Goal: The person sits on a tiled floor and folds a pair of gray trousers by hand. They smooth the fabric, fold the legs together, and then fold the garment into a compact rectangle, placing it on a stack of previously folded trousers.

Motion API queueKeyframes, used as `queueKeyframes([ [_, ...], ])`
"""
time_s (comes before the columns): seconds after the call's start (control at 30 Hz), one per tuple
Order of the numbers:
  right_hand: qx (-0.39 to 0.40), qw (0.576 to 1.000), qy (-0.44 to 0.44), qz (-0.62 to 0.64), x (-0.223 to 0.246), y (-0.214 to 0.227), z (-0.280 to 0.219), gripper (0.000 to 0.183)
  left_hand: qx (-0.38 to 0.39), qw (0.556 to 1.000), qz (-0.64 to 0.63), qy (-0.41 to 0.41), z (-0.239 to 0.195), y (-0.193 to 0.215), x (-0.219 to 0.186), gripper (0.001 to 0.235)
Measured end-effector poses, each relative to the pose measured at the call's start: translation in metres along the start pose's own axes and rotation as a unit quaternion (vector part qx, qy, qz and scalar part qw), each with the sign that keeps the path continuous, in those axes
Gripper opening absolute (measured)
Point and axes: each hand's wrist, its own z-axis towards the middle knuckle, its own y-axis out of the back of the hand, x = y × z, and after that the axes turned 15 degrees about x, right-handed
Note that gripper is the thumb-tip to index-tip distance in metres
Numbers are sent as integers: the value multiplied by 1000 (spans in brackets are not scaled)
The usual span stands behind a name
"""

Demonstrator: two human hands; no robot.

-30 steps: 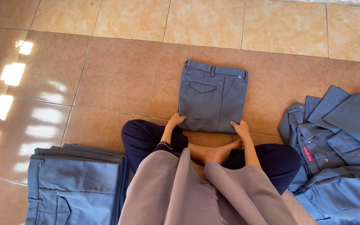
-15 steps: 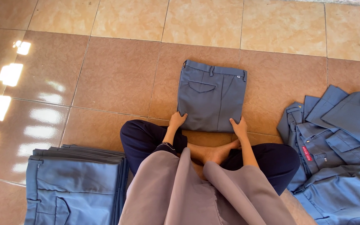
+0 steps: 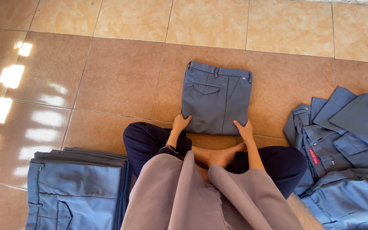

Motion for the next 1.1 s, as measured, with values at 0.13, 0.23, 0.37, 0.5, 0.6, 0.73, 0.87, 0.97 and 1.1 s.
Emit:
queueKeyframes([
  [0.13, -34, 999, 21, -6, -16, -1, 11, 73, -25, 999, -18, -22, -8, -1, -11, 71],
  [0.23, -71, 997, 25, -29, -25, -3, 17, 70, -35, 999, -12, -11, -7, -1, -11, 70],
  [0.37, -105, 993, 28, -50, -47, -2, 30, 67, -46, 999, 19, -6, -17, 6, -19, 69],
  [0.5, -127, 990, 54, -33, -43, 1, 25, 62, -126, 991, -5, -37, -26, 17, -39, 73],
  [0.6, -100, 993, 50, -23, -26, 2, 16, 67, -120, 992, -10, -42, 31, 9, -9, 79],
  [0.73, -68, 996, 48, -32, -51, 10, 42, 67, -140, 987, -3, -79, 47, 1, 1, 60],
  [0.87, -30, 996, 38, 71, -72, 7, 59, 37, -68, 996, 6, -56, 45, 4, -3, 66],
  [0.97, -26, 991, 13, 128, -104, 5, 82, 18, -26, 999, 4, -39, 48, 5, -1, 79],
  [1.1, 25, 966, -25, 254, -43, 11, 48, 54, -23, 997, -73, -21, 49, 6, -5, 95],
])
